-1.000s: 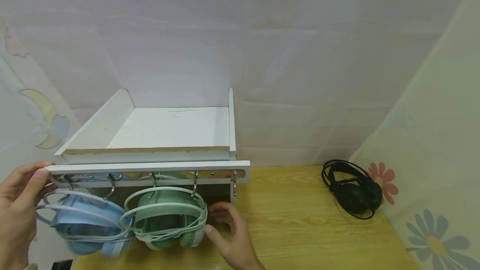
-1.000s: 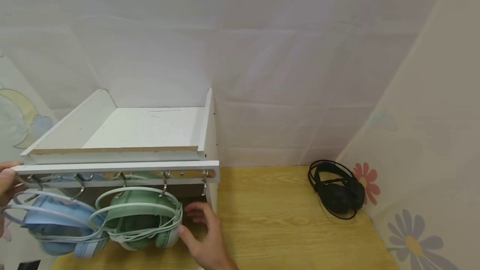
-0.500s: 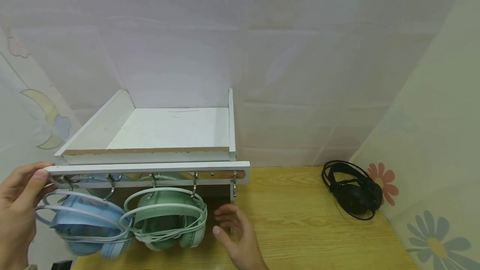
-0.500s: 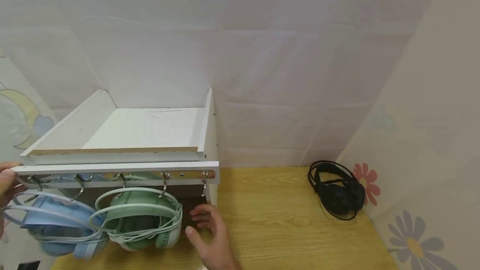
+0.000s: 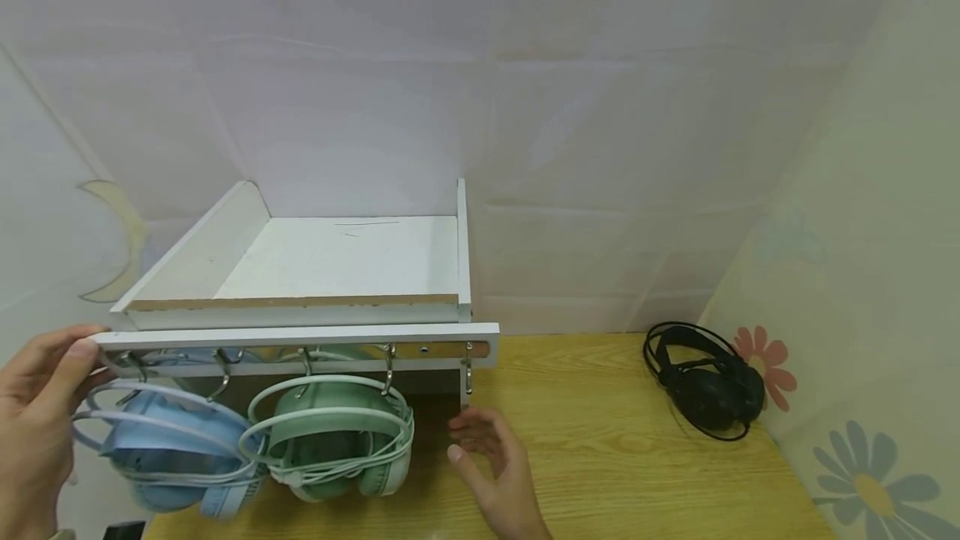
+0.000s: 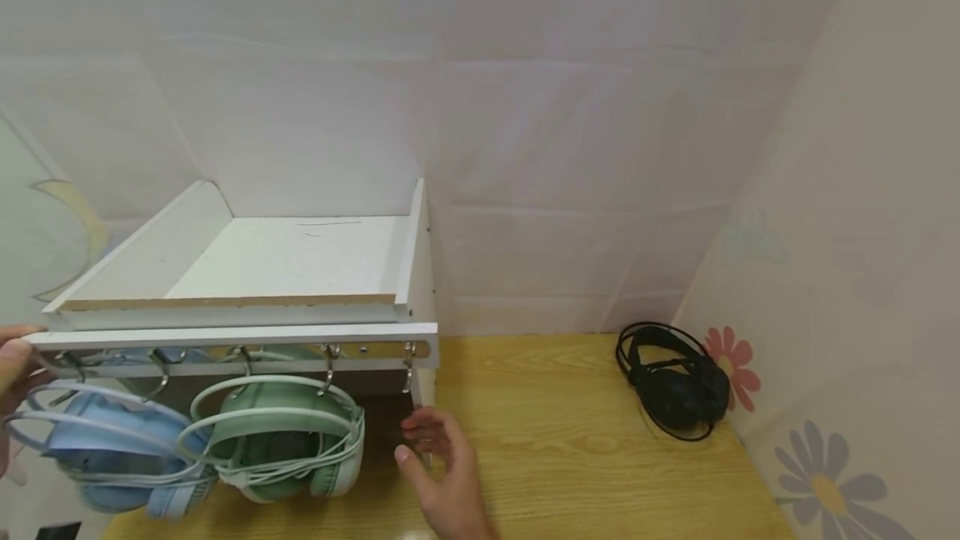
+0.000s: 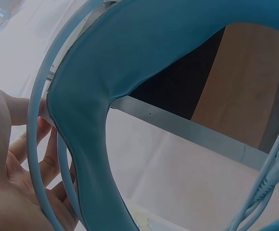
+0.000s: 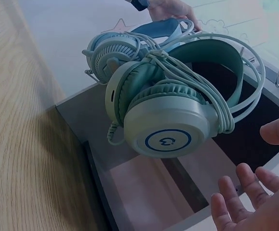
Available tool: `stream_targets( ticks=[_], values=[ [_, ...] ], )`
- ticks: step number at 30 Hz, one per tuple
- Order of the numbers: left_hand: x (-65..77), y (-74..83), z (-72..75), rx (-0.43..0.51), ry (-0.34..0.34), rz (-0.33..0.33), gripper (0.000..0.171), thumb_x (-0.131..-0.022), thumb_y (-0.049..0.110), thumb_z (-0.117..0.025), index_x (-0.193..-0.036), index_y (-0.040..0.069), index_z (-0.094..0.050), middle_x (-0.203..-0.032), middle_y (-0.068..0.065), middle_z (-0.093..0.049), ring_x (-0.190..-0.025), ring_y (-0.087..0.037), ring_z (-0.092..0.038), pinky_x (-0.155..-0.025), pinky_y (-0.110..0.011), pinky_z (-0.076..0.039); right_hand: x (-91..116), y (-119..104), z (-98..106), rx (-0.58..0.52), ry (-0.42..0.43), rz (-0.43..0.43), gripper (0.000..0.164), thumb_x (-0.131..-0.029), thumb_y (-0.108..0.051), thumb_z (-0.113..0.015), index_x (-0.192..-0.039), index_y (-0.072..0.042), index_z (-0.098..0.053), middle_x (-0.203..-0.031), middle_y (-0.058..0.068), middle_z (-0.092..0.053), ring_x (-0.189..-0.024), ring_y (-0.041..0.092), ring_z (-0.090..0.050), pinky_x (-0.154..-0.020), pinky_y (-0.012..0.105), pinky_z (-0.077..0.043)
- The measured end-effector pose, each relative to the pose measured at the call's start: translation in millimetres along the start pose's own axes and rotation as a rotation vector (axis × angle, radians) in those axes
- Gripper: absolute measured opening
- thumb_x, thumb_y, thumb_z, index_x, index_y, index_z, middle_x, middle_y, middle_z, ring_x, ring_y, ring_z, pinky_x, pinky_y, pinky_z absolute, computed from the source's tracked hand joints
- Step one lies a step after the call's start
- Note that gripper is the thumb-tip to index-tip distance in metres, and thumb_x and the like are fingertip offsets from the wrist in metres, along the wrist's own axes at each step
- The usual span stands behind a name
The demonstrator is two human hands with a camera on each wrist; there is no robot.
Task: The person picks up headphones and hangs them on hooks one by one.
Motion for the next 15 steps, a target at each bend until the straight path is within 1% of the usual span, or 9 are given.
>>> stream_targets(
  ticks=[4,6,9,12,15],
  values=[
    [1.0,1.7,0.5,-0.168,0.019,0.014,0.024,-0.106,-0.007,-0.056,-0.125,-0.021,-0.064,-0.098,0.002,-0.077,-0.088,-0.004,-0.075,-0.081,-0.008,-0.059,0,3,5,0.001,0.022,-0.042,0.037,-0.099,0.001,-0.069,-0.133,-0.005,-0.059,-0.125,0.011,-0.07,-0.113,0.017,-0.07,-0.098,0.032,-0.06],
    [1.3,2.8,0.1,-0.221,0.016,0.013,0.024,-0.107,-0.007,-0.055,-0.125,-0.021,-0.063,-0.097,0.003,-0.075,-0.087,-0.003,-0.074,-0.082,-0.007,-0.058,-1,4,8,0.004,0.027,-0.054,0.036,-0.099,0.0,-0.069,-0.133,-0.005,-0.059,-0.125,0.011,-0.069,-0.113,0.017,-0.07,-0.098,0.032,-0.06],
    [1.6,3.8,-0.5,-0.251,0.009,0.005,0.025,-0.107,-0.006,-0.054,-0.125,-0.021,-0.063,-0.098,0.004,-0.075,-0.088,-0.002,-0.073,-0.082,-0.007,-0.058,-2,4,11,0.009,0.031,-0.045,0.034,-0.1,0.0,-0.069,-0.133,-0.003,-0.059,-0.125,0.013,-0.069,-0.114,0.019,-0.069,-0.099,0.032,-0.06],
    [1.9,4.6,-1.0,-0.256,0.007,-0.002,0.024,-0.107,-0.007,-0.054,-0.125,-0.019,-0.064,-0.099,0.004,-0.075,-0.089,-0.002,-0.074,-0.083,-0.006,-0.058,-3,3,16,0.018,0.034,-0.015,0.033,-0.1,0.002,-0.068,-0.132,0.0,-0.059,-0.125,0.016,-0.069,-0.115,0.023,-0.069,-0.099,0.031,-0.06],
    [1.8,5.4,-1.6,-0.262,0.014,-0.003,0.024,-0.107,-0.007,-0.054,-0.125,-0.018,-0.065,-0.1,0.004,-0.075,-0.09,-0.002,-0.074,-0.082,-0.006,-0.057,-5,3,21,0.028,0.044,0.004,0.033,-0.1,0.002,-0.068,-0.131,0.0,-0.059,-0.126,0.018,-0.069,-0.115,0.026,-0.069,-0.098,0.03,-0.059]
  ],
)
Point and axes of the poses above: each hand's wrist, its own x-axis away from the middle knuckle, its own z-axis out of the back of the hand, y = z × x, the point moved 8 cm from there along -x, towards the middle knuckle
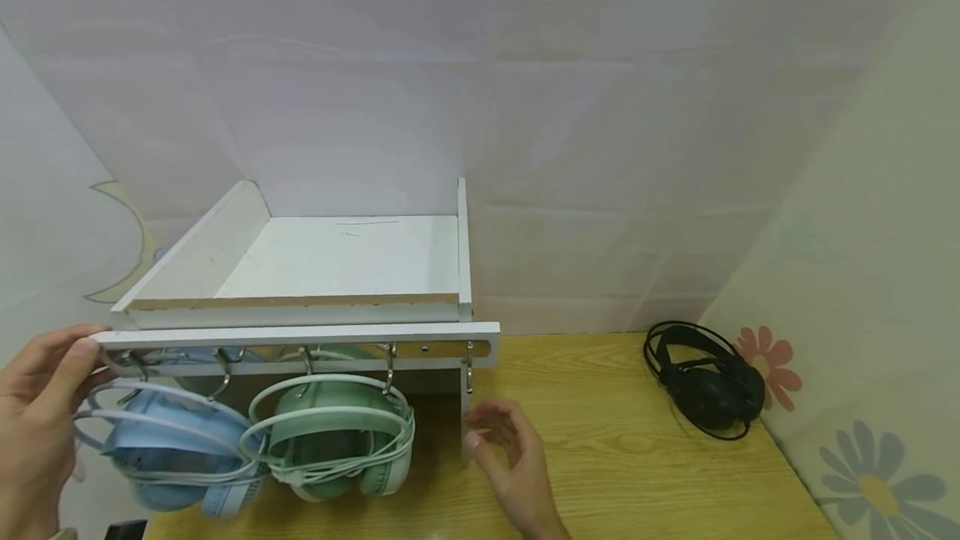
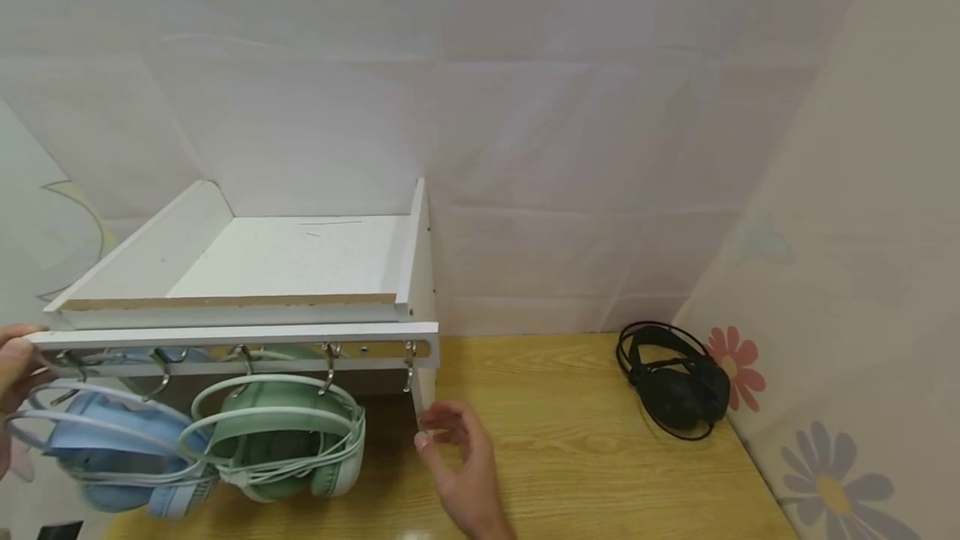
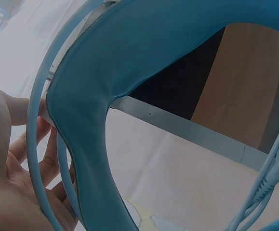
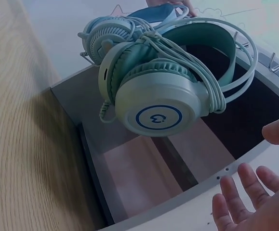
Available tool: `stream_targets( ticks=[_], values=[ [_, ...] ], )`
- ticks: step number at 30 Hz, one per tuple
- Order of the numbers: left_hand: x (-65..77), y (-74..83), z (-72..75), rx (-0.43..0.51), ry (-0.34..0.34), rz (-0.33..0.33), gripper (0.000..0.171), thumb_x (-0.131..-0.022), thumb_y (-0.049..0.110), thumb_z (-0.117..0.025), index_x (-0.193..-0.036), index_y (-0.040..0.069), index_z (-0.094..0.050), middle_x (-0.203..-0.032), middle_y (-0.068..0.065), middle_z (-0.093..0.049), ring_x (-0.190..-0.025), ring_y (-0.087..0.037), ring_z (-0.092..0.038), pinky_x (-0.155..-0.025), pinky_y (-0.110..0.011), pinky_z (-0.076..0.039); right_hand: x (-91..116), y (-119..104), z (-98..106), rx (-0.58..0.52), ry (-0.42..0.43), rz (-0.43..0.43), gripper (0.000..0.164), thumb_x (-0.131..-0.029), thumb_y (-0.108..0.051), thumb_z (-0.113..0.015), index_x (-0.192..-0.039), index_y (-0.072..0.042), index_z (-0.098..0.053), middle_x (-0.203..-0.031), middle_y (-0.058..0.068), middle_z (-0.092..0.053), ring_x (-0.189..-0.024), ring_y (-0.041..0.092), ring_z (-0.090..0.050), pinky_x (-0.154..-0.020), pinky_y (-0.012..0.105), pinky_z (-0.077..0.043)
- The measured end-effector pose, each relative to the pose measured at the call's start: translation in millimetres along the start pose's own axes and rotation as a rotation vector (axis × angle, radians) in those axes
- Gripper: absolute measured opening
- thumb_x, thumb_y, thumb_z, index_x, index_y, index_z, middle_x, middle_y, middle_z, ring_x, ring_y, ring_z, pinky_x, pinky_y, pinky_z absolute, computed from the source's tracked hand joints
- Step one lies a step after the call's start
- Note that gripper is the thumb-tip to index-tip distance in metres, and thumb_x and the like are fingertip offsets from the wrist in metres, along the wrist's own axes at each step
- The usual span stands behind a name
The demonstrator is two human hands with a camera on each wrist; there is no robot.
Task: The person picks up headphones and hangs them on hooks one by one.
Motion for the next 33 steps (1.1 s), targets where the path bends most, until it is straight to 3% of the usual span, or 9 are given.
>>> stream_targets(
  ticks=[7,14,25,33],
  values=[
    [0.5,-1.7,1.0,0.046,0.045,0.061,0.023,-0.106,-0.007,-0.056,-0.124,-0.015,-0.068,-0.099,0.002,-0.076,-0.088,-0.004,-0.074,-0.08,-0.006,-0.057,-2,1,9,0.02,0.009,0.02,0.033,-0.101,0.0,-0.069,-0.132,-0.004,-0.059,-0.126,0.025,-0.066,-0.114,0.026,-0.069,-0.097,0.031,-0.061],
    [1.2,0.0,0.8,0.045,0.043,0.052,0.023,-0.106,-0.008,-0.056,-0.123,-0.016,-0.068,-0.099,0.001,-0.077,-0.088,-0.004,-0.074,-0.08,-0.006,-0.057,-5,-1,21,0.057,0.039,0.077,0.031,-0.099,0.005,-0.069,-0.128,0.0,-0.06,-0.12,0.013,-0.068,-0.111,0.015,-0.069,-0.093,0.028,-0.061],
    [0.2,-0.3,-0.5,0.146,0.04,0.055,0.023,-0.105,-0.008,-0.057,-0.123,-0.017,-0.067,-0.099,-0.001,-0.078,-0.086,-0.006,-0.074,-0.078,-0.008,-0.059,-10,10,46,0.089,0.102,0.021,0.032,-0.099,0.004,-0.071,-0.128,0.001,-0.06,-0.123,0.012,-0.068,-0.111,0.015,-0.068,-0.093,0.027,-0.061],
    [1.7,-0.3,0.5,0.091,0.057,0.068,0.022,-0.105,-0.007,-0.057,-0.123,-0.015,-0.068,-0.098,0.001,-0.077,-0.085,-0.004,-0.073,-0.078,-0.006,-0.058,-10,13,62,0.137,0.148,0.002,0.034,-0.097,0.004,-0.073,-0.128,0.001,-0.06,-0.122,0.01,-0.068,-0.11,0.014,-0.068,-0.093,0.025,-0.061]
  ],
)
Point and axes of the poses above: each hand's wrist, its own x-axis away from the middle knuckle, its own z-axis out of the back of the hand, y = z × x, the point moved 8 cm from there along -x, towards the middle knuckle
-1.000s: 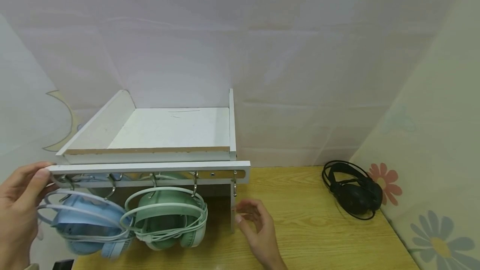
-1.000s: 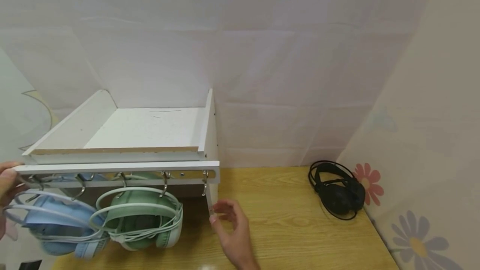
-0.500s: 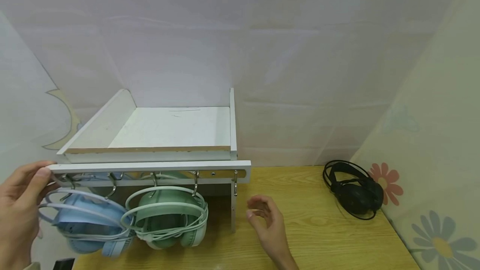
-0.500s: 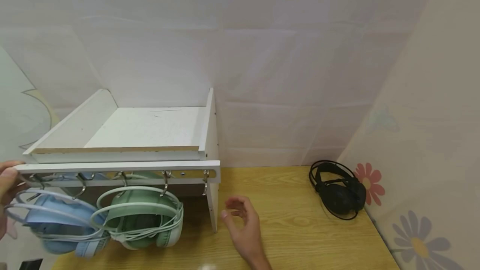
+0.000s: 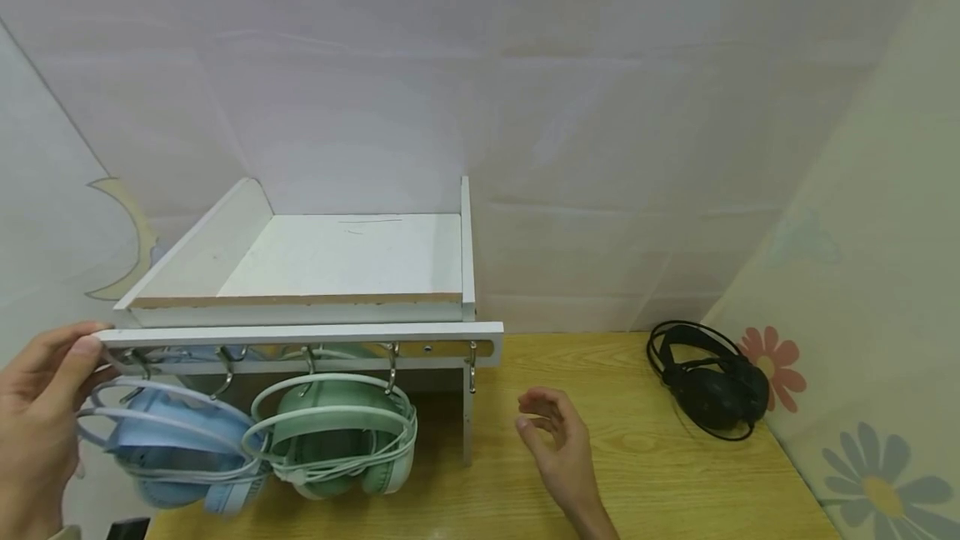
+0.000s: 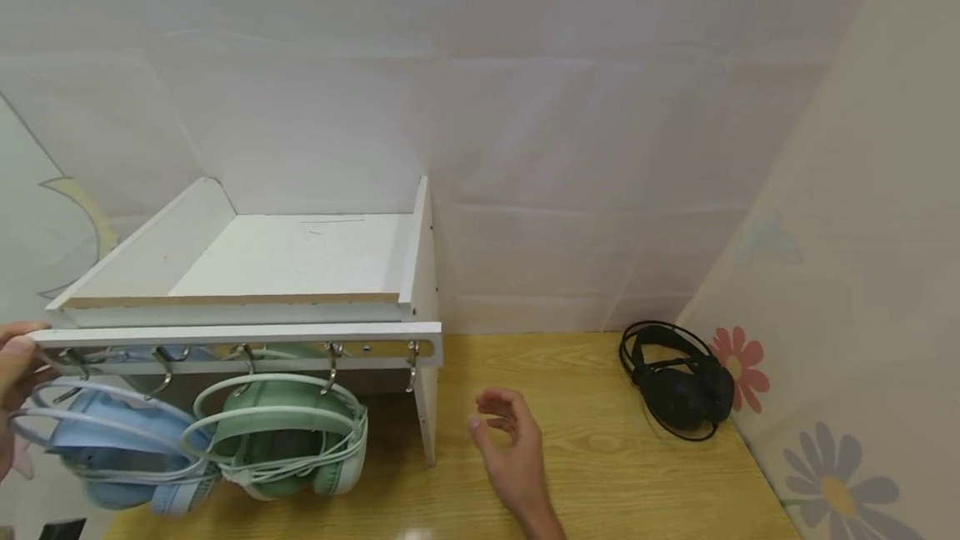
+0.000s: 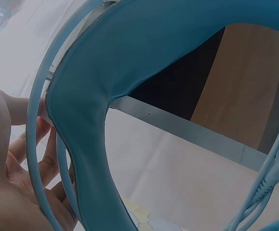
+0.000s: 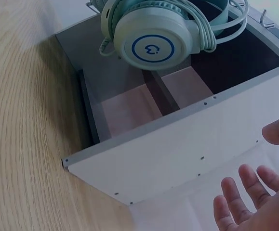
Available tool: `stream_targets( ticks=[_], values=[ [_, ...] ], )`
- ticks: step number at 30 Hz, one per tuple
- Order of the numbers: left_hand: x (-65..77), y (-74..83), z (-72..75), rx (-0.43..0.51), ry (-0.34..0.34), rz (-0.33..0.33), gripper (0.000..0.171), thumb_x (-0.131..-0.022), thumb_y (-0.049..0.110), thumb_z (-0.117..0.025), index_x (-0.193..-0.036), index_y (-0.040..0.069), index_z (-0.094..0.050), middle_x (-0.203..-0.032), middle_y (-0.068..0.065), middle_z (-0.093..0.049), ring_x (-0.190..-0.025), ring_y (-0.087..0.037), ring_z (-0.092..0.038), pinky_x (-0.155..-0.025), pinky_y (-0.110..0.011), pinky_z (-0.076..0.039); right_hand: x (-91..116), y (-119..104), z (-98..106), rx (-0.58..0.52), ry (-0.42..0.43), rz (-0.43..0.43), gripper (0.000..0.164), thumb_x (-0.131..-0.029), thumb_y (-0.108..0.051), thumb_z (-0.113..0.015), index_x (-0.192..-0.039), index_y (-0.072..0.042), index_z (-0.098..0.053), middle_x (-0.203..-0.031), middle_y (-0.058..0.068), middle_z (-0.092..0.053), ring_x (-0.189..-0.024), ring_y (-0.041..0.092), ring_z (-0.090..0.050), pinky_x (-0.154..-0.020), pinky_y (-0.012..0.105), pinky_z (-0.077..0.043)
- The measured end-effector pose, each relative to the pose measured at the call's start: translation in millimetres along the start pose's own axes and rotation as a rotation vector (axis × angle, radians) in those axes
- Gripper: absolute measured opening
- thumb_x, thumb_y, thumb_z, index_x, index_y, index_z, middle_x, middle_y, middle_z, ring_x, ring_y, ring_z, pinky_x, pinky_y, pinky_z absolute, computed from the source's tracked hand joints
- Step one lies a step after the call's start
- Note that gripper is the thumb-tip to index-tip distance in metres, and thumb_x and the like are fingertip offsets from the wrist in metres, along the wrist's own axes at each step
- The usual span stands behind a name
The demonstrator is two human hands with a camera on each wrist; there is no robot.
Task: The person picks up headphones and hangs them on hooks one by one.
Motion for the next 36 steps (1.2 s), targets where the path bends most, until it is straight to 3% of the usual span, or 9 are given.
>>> stream_targets(
  ticks=[11,17,28,36],
  values=[
    [0.0,-0.3,-0.4,0.029,0.003,0.007,0.023,-0.105,-0.007,-0.058,-0.124,-0.015,-0.068,-0.099,0.0,-0.078,-0.085,-0.005,-0.074,-0.077,-0.007,-0.058,-4,1,19,0.049,0.038,0.003,0.031,-0.099,0.002,-0.073,-0.127,0.002,-0.06,-0.121,0.011,-0.068,-0.11,0.015,-0.068,-0.09,0.023,-0.061],
    [1.1,0.7,-2.2,0.096,0.005,0.017,0.022,-0.105,-0.008,-0.058,-0.123,-0.018,-0.067,-0.097,-0.002,-0.077,-0.083,-0.006,-0.072,-0.075,-0.008,-0.058,-7,5,27,0.072,0.061,-0.006,0.03,-0.1,0.001,-0.072,-0.127,0.004,-0.06,-0.12,0.01,-0.068,-0.11,0.016,-0.069,-0.09,0.023,-0.061],
    [2.0,0.6,-1.8,0.06,0.016,0.03,0.022,-0.105,-0.007,-0.059,-0.123,-0.014,-0.069,-0.1,-0.001,-0.078,-0.084,-0.005,-0.073,-0.077,-0.007,-0.058,-13,14,46,0.108,0.115,-0.016,0.033,-0.099,0.003,-0.072,-0.129,0.01,-0.059,-0.12,0.009,-0.068,-0.109,0.009,-0.068,-0.089,0.02,-0.06],
    [2.7,1.3,-1.9,0.093,0.012,0.032,0.022,-0.105,-0.008,-0.059,-0.123,-0.014,-0.069,-0.102,-0.002,-0.078,-0.085,-0.007,-0.073,-0.077,-0.008,-0.059,-17,24,58,0.157,0.135,-0.011,0.03,-0.099,0.001,-0.073,-0.127,0.0,-0.062,-0.119,0.008,-0.069,-0.109,0.012,-0.068,-0.088,0.019,-0.059]
  ],
)
Point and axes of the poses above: each hand's wrist, its own x-axis away from the middle knuckle, its own z-axis out of the back of the hand, y = z × x, the point moved 8 cm from there along -x, towards the middle knuckle
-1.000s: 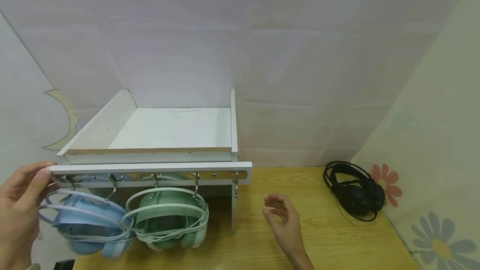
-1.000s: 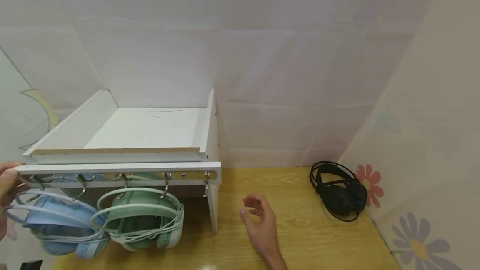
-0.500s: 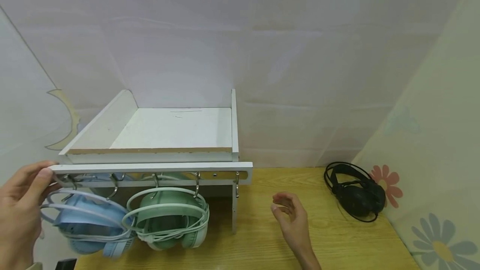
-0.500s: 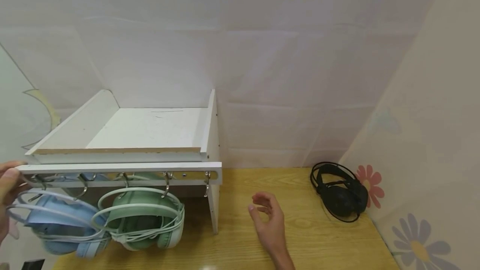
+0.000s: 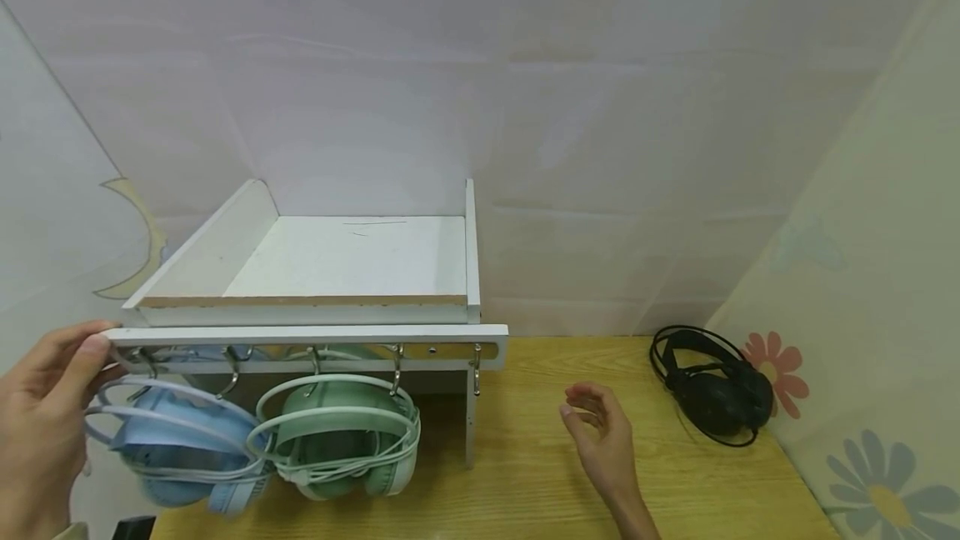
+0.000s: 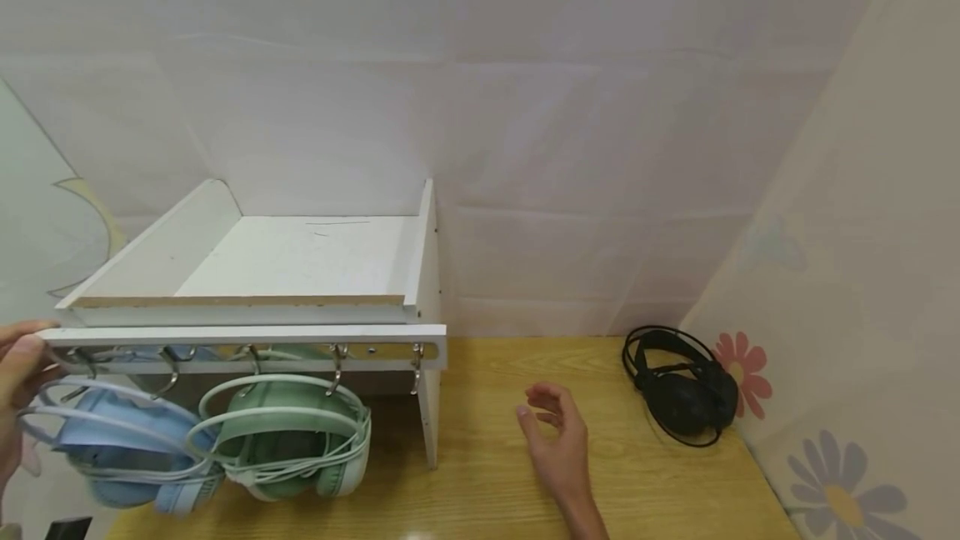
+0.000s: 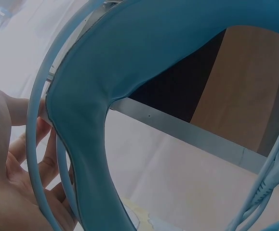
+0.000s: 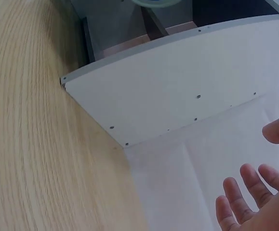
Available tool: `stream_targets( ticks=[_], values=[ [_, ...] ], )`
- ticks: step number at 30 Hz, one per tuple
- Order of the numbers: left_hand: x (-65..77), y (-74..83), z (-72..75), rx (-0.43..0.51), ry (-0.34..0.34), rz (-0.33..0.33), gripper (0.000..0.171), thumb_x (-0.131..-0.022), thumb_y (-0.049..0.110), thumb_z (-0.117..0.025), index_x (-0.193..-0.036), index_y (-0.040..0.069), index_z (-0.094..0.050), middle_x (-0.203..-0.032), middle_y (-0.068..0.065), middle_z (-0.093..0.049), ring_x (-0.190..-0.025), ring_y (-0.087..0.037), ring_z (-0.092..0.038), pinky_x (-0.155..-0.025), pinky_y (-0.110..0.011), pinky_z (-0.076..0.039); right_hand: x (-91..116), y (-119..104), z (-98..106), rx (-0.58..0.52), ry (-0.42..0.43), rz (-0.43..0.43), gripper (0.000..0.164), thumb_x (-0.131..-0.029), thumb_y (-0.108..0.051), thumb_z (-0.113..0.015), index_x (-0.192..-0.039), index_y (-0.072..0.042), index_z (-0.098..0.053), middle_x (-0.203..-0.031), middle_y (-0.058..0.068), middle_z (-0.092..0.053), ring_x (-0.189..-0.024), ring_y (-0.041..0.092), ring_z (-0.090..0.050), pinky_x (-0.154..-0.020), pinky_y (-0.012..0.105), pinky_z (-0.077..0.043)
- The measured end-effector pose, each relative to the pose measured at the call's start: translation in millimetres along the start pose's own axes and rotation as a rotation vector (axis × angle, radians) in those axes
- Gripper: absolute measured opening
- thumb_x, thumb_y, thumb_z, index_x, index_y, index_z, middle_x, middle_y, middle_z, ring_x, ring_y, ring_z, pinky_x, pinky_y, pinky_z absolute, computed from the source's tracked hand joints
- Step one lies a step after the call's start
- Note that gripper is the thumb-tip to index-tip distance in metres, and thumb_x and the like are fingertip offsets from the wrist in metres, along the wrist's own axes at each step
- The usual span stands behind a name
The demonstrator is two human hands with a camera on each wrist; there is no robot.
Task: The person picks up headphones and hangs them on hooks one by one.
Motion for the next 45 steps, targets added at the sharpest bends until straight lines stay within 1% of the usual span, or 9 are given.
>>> stream_targets(
  ticks=[9,14,19,24,27,31,36,41,45],
  values=[
    [0.8,1.5,0.7,-0.007,0.006,-0.002,0.022,-0.105,-0.007,-0.059,-0.123,-0.014,-0.069,-0.102,-0.002,-0.077,-0.085,-0.006,-0.073,-0.077,-0.008,-0.059,-7,16,8,0.05,0.009,-0.027,0.03,-0.1,-0.002,-0.074,-0.126,0.004,-0.062,-0.12,0.009,-0.069,-0.109,0.015,-0.068,-0.087,0.02,-0.059],
    [0.3,2.0,-0.5,-0.004,-0.005,-0.01,0.022,-0.104,-0.008,-0.059,-0.123,-0.015,-0.069,-0.103,-0.003,-0.078,-0.086,-0.005,-0.075,-0.076,-0.008,-0.059,-12,22,16,0.098,0.001,-0.029,0.031,-0.1,-0.004,-0.074,-0.128,0.003,-0.062,-0.123,0.011,-0.069,-0.11,0.016,-0.067,-0.088,0.018,-0.058],
    [-0.2,3.3,-1.8,0.036,-0.027,-0.015,0.022,-0.104,-0.009,-0.058,-0.123,-0.018,-0.066,-0.104,-0.004,-0.078,-0.086,-0.006,-0.076,-0.076,-0.01,-0.06,-19,26,26,0.146,-0.007,-0.023,0.033,-0.102,-0.007,-0.073,-0.132,0.001,-0.061,-0.129,0.01,-0.067,-0.113,0.015,-0.064,-0.091,0.014,-0.055],
    [0.5,3.1,-0.5,0.053,-0.02,-0.014,0.021,-0.104,-0.01,-0.059,-0.121,-0.017,-0.068,-0.101,-0.004,-0.078,-0.083,-0.007,-0.075,-0.073,-0.01,-0.06,-27,27,40,0.197,-0.006,-0.021,0.036,-0.103,-0.011,-0.073,-0.135,-0.003,-0.061,-0.133,0.008,-0.065,-0.116,0.013,-0.062,-0.092,0.011,-0.051],
    [0.2,4.7,-3.1,0.114,-0.057,-0.04,0.021,-0.103,-0.012,-0.057,-0.12,-0.019,-0.067,-0.1,-0.006,-0.078,-0.081,-0.008,-0.075,-0.072,-0.011,-0.061,-31,27,49,0.222,0.0,-0.034,0.037,-0.103,-0.013,-0.073,-0.136,-0.004,-0.06,-0.135,0.007,-0.063,-0.117,0.011,-0.06,-0.092,0.01,-0.049],
    [-0.7,7.1,-6.9,0.16,-0.106,-0.068,0.021,-0.103,-0.015,-0.056,-0.12,-0.021,-0.065,-0.099,-0.007,-0.078,-0.082,-0.009,-0.076,-0.072,-0.012,-0.062,-36,24,62,0.264,0.02,-0.01,0.038,-0.103,-0.012,-0.073,-0.137,-0.005,-0.06,-0.136,0.009,-0.063,-0.117,0.008,-0.059,-0.093,0.011,-0.048],
    [-1.7,5.9,-6.3,0.132,-0.1,-0.062,0.02,-0.103,-0.014,-0.056,-0.12,-0.02,-0.066,-0.099,-0.006,-0.078,-0.082,-0.008,-0.076,-0.071,-0.012,-0.061,-40,19,78,0.314,0.076,0.055,0.036,-0.1,-0.008,-0.075,-0.134,-0.004,-0.063,-0.133,0.012,-0.067,-0.114,0.006,-0.06,-0.092,0.011,-0.049],
    [-1.5,5.0,-4.5,0.147,-0.094,-0.058,0.02,-0.103,-0.014,-0.056,-0.119,-0.02,-0.066,-0.098,-0.007,-0.078,-0.081,-0.009,-0.075,-0.07,-0.012,-0.061,-44,16,91,0.351,0.112,0.065,0.035,-0.1,-0.009,-0.075,-0.133,-0.005,-0.064,-0.131,0.012,-0.067,-0.114,0.009,-0.061,-0.092,0.014,-0.049],
    [-1.5,5.5,-5.5,0.171,-0.104,-0.064,0.02,-0.103,-0.014,-0.056,-0.119,-0.021,-0.065,-0.098,-0.008,-0.077,-0.08,-0.009,-0.075,-0.069,-0.012,-0.062,-49,16,102,0.402,0.136,0.087,0.036,-0.099,-0.01,-0.076,-0.133,-0.004,-0.065,-0.128,0.014,-0.069,-0.11,0.002,-0.058,-0.09,0.009,-0.046]
  ],
)
Point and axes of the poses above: each hand's wrist, its own x-axis away from the middle knuckle, its own z-axis out of the back of the hand, y = z × x, the point moved 8 cm from there along -x, towards the middle knuckle
